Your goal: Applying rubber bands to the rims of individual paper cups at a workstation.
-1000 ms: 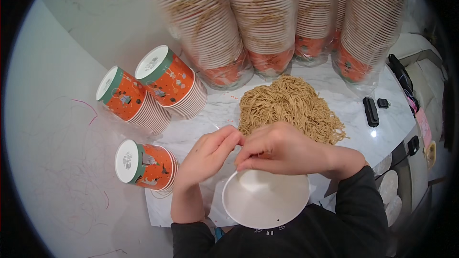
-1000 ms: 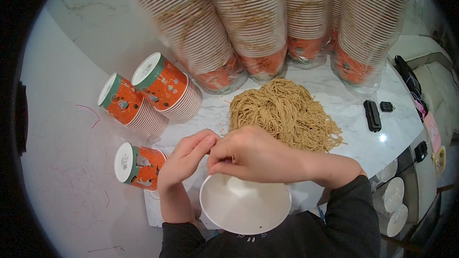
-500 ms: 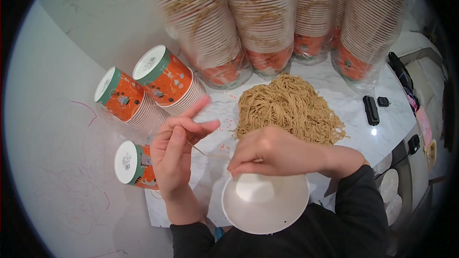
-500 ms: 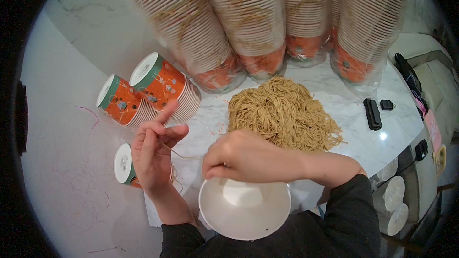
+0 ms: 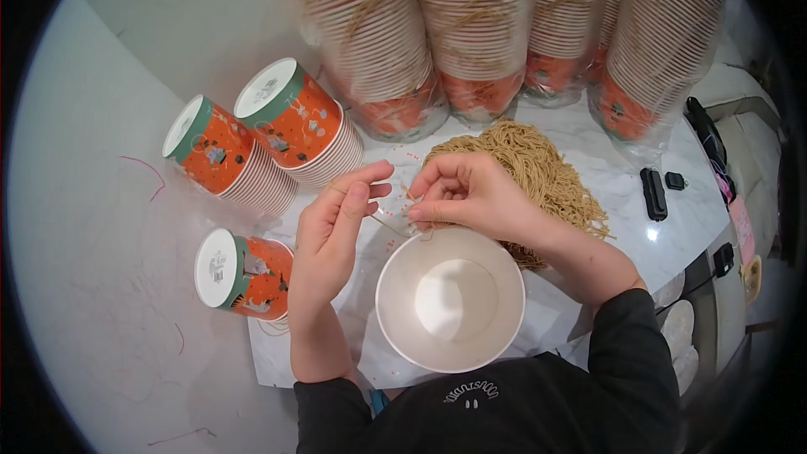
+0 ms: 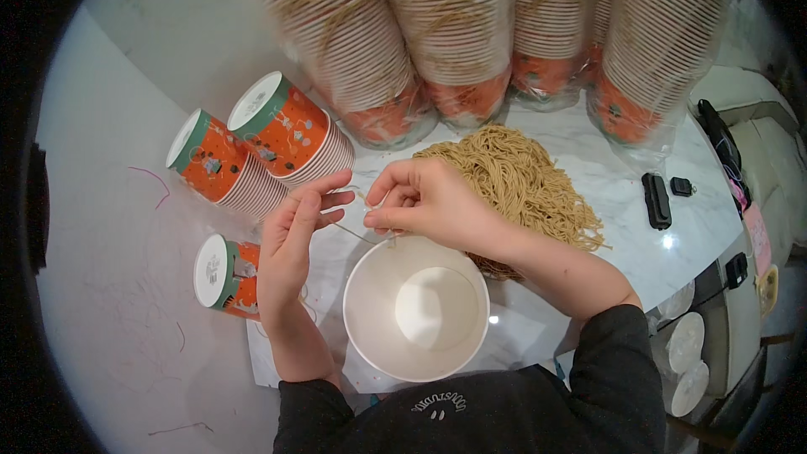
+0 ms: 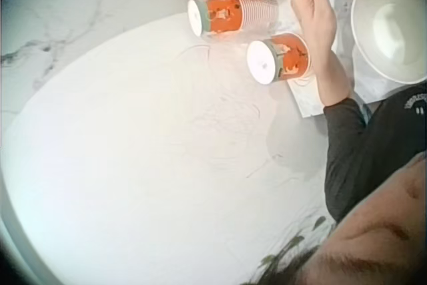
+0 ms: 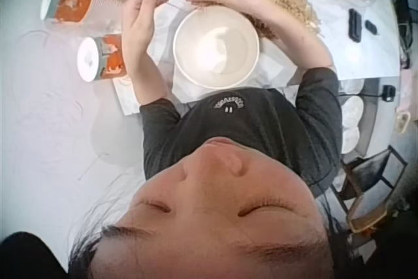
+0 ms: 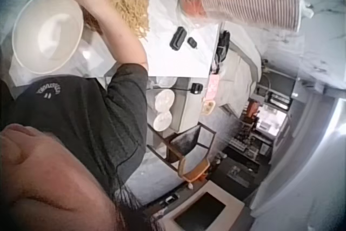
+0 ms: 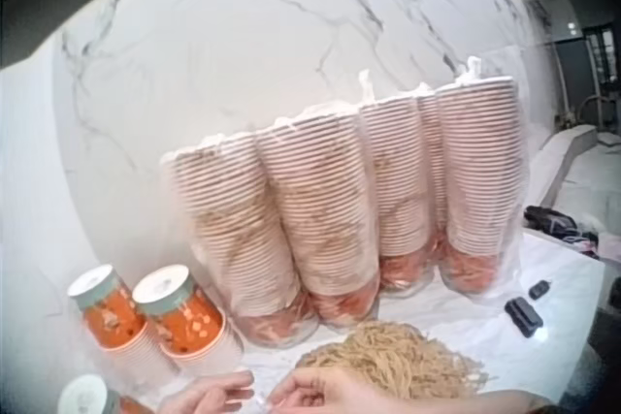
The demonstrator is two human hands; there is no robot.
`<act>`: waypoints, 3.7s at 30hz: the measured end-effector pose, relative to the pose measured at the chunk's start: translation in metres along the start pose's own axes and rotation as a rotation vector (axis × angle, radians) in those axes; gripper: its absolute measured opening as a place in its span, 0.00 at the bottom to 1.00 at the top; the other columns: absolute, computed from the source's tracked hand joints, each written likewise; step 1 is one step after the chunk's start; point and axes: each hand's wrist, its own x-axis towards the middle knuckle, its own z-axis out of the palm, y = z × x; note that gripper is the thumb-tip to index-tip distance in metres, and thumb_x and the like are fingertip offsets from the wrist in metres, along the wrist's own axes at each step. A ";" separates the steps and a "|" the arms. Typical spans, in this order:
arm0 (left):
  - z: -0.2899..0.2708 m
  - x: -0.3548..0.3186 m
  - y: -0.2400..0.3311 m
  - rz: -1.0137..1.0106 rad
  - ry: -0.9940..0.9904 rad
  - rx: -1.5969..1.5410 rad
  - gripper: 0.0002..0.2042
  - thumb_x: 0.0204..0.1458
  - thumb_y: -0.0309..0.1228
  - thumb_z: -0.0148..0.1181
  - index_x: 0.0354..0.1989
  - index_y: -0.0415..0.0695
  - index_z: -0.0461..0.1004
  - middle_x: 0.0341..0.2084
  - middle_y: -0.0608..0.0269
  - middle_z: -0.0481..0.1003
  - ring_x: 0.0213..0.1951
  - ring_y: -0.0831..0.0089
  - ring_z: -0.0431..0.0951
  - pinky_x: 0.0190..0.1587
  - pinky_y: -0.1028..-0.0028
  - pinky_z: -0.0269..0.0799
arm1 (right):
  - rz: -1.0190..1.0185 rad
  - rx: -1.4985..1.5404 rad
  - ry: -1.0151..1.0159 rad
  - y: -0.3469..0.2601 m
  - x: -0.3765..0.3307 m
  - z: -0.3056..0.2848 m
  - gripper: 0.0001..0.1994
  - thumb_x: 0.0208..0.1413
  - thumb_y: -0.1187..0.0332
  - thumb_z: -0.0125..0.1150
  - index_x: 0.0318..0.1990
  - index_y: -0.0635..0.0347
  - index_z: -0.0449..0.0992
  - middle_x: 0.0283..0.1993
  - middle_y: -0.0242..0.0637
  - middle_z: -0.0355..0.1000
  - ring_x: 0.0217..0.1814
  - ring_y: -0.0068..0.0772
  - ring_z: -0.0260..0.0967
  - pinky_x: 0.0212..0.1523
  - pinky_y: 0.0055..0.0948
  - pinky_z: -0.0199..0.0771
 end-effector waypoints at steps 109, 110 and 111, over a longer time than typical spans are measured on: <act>-0.017 -0.009 0.011 -0.088 -0.122 0.789 0.07 0.48 0.25 0.69 0.35 0.37 0.81 0.28 0.55 0.78 0.26 0.66 0.75 0.30 0.69 0.71 | -0.242 -0.485 0.085 0.006 0.004 -0.001 0.07 0.60 0.75 0.62 0.42 0.68 0.80 0.38 0.39 0.77 0.38 0.27 0.77 0.41 0.28 0.77; -0.019 -0.010 0.013 -0.076 -0.121 0.762 0.07 0.49 0.25 0.70 0.35 0.37 0.82 0.29 0.56 0.78 0.25 0.68 0.75 0.30 0.71 0.71 | -0.245 -0.486 0.094 0.006 0.004 -0.001 0.06 0.60 0.75 0.62 0.42 0.67 0.80 0.38 0.39 0.77 0.39 0.28 0.77 0.42 0.28 0.77; -0.020 -0.010 0.014 -0.064 -0.120 0.735 0.06 0.50 0.25 0.70 0.35 0.38 0.82 0.31 0.57 0.78 0.25 0.71 0.74 0.30 0.73 0.71 | -0.244 -0.487 0.097 0.006 0.004 -0.002 0.06 0.60 0.75 0.62 0.42 0.67 0.80 0.38 0.39 0.77 0.39 0.28 0.77 0.42 0.28 0.77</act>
